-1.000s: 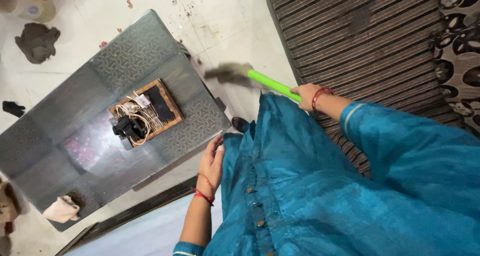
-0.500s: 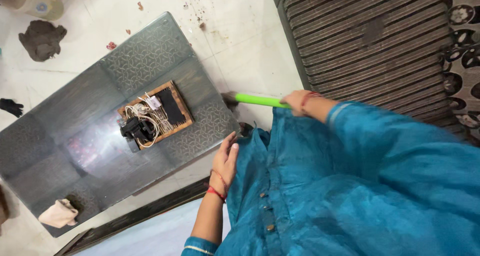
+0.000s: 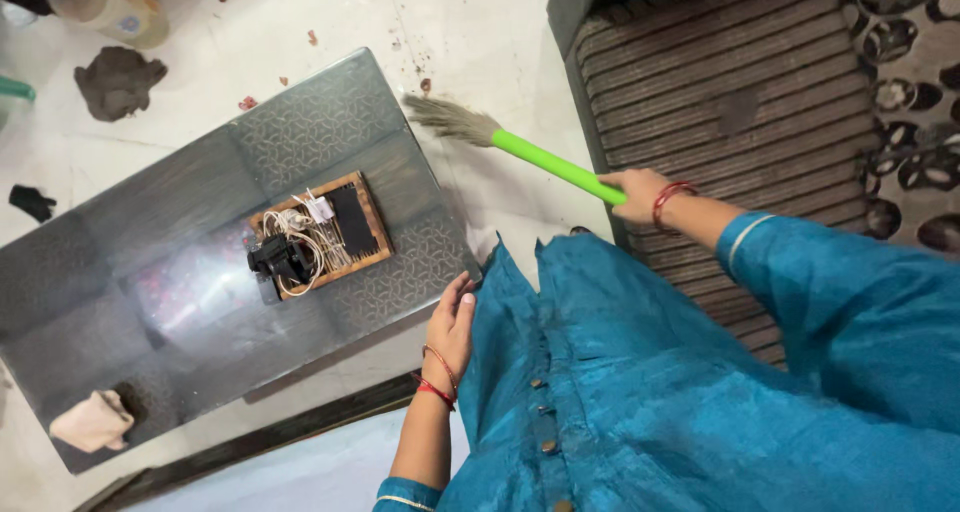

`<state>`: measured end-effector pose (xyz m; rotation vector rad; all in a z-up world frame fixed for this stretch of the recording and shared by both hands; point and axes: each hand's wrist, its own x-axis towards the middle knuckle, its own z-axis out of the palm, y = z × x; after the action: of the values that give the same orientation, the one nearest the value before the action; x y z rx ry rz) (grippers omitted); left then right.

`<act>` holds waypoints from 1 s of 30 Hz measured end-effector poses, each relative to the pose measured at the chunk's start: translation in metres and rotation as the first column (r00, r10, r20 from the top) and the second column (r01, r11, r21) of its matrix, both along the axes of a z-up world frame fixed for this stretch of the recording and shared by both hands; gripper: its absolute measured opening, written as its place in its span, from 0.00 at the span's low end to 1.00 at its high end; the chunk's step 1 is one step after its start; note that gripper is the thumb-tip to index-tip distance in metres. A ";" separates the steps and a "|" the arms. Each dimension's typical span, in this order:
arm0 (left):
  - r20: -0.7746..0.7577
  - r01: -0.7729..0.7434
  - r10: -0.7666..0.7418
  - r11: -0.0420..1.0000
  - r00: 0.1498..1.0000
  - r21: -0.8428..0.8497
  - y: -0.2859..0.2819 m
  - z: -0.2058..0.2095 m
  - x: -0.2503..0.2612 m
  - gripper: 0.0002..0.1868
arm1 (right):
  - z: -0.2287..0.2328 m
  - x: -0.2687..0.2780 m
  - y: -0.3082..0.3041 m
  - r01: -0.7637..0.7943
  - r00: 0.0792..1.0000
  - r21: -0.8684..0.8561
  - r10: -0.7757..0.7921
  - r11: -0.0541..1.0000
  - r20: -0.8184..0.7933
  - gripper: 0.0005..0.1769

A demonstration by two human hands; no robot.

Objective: The person sweeps the floor with a broom, moving debris and dust from under a table and around a bed.

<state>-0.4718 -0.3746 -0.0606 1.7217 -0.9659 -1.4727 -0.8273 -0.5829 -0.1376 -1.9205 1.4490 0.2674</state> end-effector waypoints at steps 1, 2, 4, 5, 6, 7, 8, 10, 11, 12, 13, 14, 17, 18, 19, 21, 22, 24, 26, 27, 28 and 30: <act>0.012 -0.022 0.022 1.000 1.000 -0.006 0.002 -0.001 -0.004 0.26 | 0.002 -0.011 -0.008 0.008 1.000 0.043 -0.009 0.999 0.018 0.39; 0.016 -0.041 0.041 0.999 0.999 -0.010 0.003 -0.003 -0.008 0.26 | 0.004 -0.020 -0.017 0.015 0.999 0.086 -0.018 0.996 0.035 0.42; -0.013 -0.099 0.099 0.995 0.995 -0.031 0.004 -0.007 -0.019 0.26 | 0.007 -0.038 -0.031 -0.029 0.999 0.107 0.026 0.994 0.029 0.41; -0.014 -0.121 0.120 0.992 0.993 -0.030 0.005 -0.009 -0.027 0.26 | 0.009 -0.051 -0.039 -0.054 0.998 0.129 0.052 0.990 0.017 0.41; -0.001 -0.141 0.142 0.988 0.990 -0.064 0.006 -0.010 -0.034 0.26 | 0.011 -0.060 -0.050 -0.076 0.997 0.130 0.074 0.989 0.017 0.41; 0.010 -0.166 0.168 0.982 0.986 -0.092 0.006 -0.008 -0.045 0.25 | 0.015 -0.066 -0.064 -0.129 0.992 0.115 0.127 0.985 0.023 0.41; 0.009 -0.193 0.194 0.977 0.981 -0.086 0.006 -0.005 -0.055 0.25 | 0.020 -0.069 -0.079 -0.182 0.983 0.100 0.180 0.978 0.029 0.41; 0.034 -0.300 0.300 0.954 0.953 0.000 0.009 0.002 -0.080 0.26 | 0.038 -0.074 -0.106 -0.218 0.969 0.203 0.236 0.955 -0.071 0.42; 0.036 -0.319 0.319 0.948 0.947 0.008 0.009 0.008 -0.092 0.26 | 0.052 -0.076 -0.121 -0.217 0.948 0.298 0.274 0.930 -0.163 0.42; 0.087 -0.305 0.302 0.952 0.949 0.013 0.009 0.013 -0.104 0.26 | 0.070 -0.082 -0.138 -0.267 0.932 0.340 0.332 0.902 -0.149 0.42; 0.140 -0.287 0.281 0.958 0.949 0.022 0.010 0.019 -0.114 0.26 | 0.088 -0.086 -0.153 -0.313 0.913 0.381 0.386 0.870 -0.130 0.42; 0.143 -0.304 0.296 0.952 0.944 0.031 0.012 0.024 -0.125 0.26 | 0.104 -0.089 -0.163 -0.427 0.850 0.346 0.501 0.835 -0.161 0.41; 0.186 -0.279 0.280 0.960 0.942 -0.030 0.019 0.035 -0.148 0.25 | 0.137 -0.090 -0.179 -0.518 0.746 0.395 0.627 0.758 -0.225 0.40; 0.160 -0.308 0.302 0.951 0.940 0.011 0.022 0.038 -0.152 0.26 | 0.137 -0.088 -0.179 -0.479 0.724 0.475 0.638 0.738 -0.260 0.40; 0.132 -0.333 0.324 0.941 0.937 0.053 0.025 0.039 -0.156 0.26 | 0.130 -0.084 -0.174 -0.486 0.720 0.479 0.646 0.731 -0.255 0.40; 0.130 -0.361 0.353 0.932 0.926 0.038 0.033 0.040 -0.162 0.26 | 0.098 -0.077 -0.154 -0.629 0.624 0.473 0.763 0.617 -0.166 0.39; 0.123 -0.380 0.375 0.925 0.919 0.019 0.036 0.040 -0.165 0.25 | 0.075 -0.072 -0.138 -0.699 0.574 0.436 0.808 0.567 -0.131 0.37; 0.138 -0.404 0.395 0.914 0.908 0.045 0.046 0.042 -0.173 0.25 | 0.023 -0.063 -0.094 -0.759 0.536 0.388 0.840 0.522 -0.082 0.38; 0.152 -0.420 0.408 0.905 0.900 0.061 0.050 0.043 -0.177 0.25 | -0.022 -0.053 -0.045 -0.778 0.557 0.355 0.830 0.519 0.007 0.31; 0.138 -0.428 0.415 0.900 0.899 0.082 0.052 0.045 -0.179 0.25 | -0.039 -0.050 -0.018 -0.735 0.573 0.408 0.818 0.541 -0.053 0.33; 0.124 -0.436 0.423 0.894 0.898 0.103 0.054 0.047 -0.181 0.26 | -0.057 -0.041 0.003 -0.698 0.607 0.438 0.792 0.567 -0.058 0.37; 0.133 -0.432 0.418 0.896 0.899 0.105 0.059 0.053 -0.183 0.25 | -0.084 -0.031 0.044 -0.533 0.772 0.447 0.629 0.718 -0.090 0.34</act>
<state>-0.6544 -0.3155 -0.0081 1.9725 -0.5003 -1.1843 -0.8581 -0.5391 -0.2220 -1.9853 0.7703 1.0439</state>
